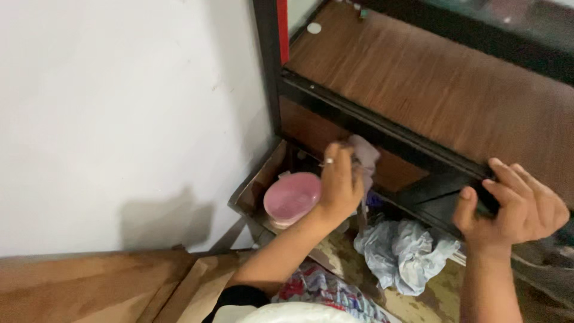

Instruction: The person wipes the glass and wooden surfaces of a display cabinet using a spray bottle and cloth. They then move to a refrigerator and wipe its glass door, and finally clean a wooden table and chairs in the same room.

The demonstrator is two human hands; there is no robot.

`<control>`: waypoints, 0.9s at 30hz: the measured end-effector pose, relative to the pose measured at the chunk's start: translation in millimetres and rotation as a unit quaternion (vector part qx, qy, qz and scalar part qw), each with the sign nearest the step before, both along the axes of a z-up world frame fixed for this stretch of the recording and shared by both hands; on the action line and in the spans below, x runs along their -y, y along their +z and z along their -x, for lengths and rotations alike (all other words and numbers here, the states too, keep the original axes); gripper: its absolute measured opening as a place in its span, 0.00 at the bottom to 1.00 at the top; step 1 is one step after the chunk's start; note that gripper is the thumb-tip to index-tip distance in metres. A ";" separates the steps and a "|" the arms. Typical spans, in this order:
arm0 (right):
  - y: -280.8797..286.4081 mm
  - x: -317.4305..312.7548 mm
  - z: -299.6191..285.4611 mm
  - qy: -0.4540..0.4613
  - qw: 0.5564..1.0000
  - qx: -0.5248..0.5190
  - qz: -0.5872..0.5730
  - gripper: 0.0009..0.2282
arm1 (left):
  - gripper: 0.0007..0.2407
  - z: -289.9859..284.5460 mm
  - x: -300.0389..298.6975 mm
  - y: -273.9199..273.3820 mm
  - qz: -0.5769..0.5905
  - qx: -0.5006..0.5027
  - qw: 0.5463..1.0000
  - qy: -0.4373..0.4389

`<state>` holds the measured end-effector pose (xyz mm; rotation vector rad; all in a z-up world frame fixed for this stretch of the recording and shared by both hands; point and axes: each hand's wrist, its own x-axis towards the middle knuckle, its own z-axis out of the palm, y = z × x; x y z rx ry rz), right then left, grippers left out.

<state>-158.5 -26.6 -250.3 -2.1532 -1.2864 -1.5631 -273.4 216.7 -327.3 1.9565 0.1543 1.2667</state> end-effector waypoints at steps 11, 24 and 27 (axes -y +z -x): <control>-69.4 -141.0 131.6 0.280 0.879 -0.372 -0.101 0.31 | 0.33 53.0 -23.9 -48.5 0.450 0.000 0.677 -0.582; -17.9 -114.7 45.6 -0.004 0.993 0.027 0.117 0.20 | 0.14 99.9 -189.2 -61.0 0.015 -0.127 0.992 -0.001; -45.8 -134.3 18.7 -0.101 0.980 0.048 0.163 0.19 | 0.12 93.6 -197.9 -78.7 0.040 -0.145 0.988 0.024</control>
